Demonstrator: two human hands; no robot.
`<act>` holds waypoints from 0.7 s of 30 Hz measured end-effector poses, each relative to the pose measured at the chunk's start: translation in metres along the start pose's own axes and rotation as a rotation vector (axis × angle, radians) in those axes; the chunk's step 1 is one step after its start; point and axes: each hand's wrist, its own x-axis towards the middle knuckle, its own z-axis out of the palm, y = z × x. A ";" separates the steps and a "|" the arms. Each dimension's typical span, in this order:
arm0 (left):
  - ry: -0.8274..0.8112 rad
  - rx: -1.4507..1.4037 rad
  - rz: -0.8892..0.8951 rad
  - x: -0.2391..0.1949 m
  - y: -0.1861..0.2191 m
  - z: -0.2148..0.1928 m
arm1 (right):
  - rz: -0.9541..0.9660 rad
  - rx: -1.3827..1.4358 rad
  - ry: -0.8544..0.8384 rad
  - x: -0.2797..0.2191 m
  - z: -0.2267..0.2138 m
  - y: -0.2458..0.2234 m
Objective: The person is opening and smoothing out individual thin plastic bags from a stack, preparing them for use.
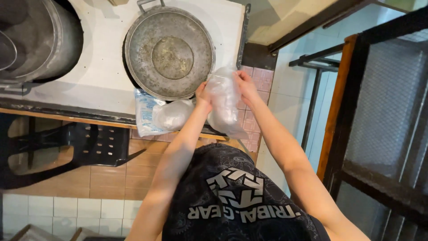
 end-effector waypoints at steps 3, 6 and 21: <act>0.290 0.452 0.148 0.009 -0.024 -0.016 | 0.058 -0.148 0.032 0.038 -0.010 0.049; 0.436 0.889 0.232 -0.008 -0.004 -0.004 | 0.013 -0.401 0.108 0.076 -0.031 0.105; -0.023 0.862 0.531 -0.164 0.074 -0.025 | -0.529 -0.184 -0.151 -0.118 0.026 -0.134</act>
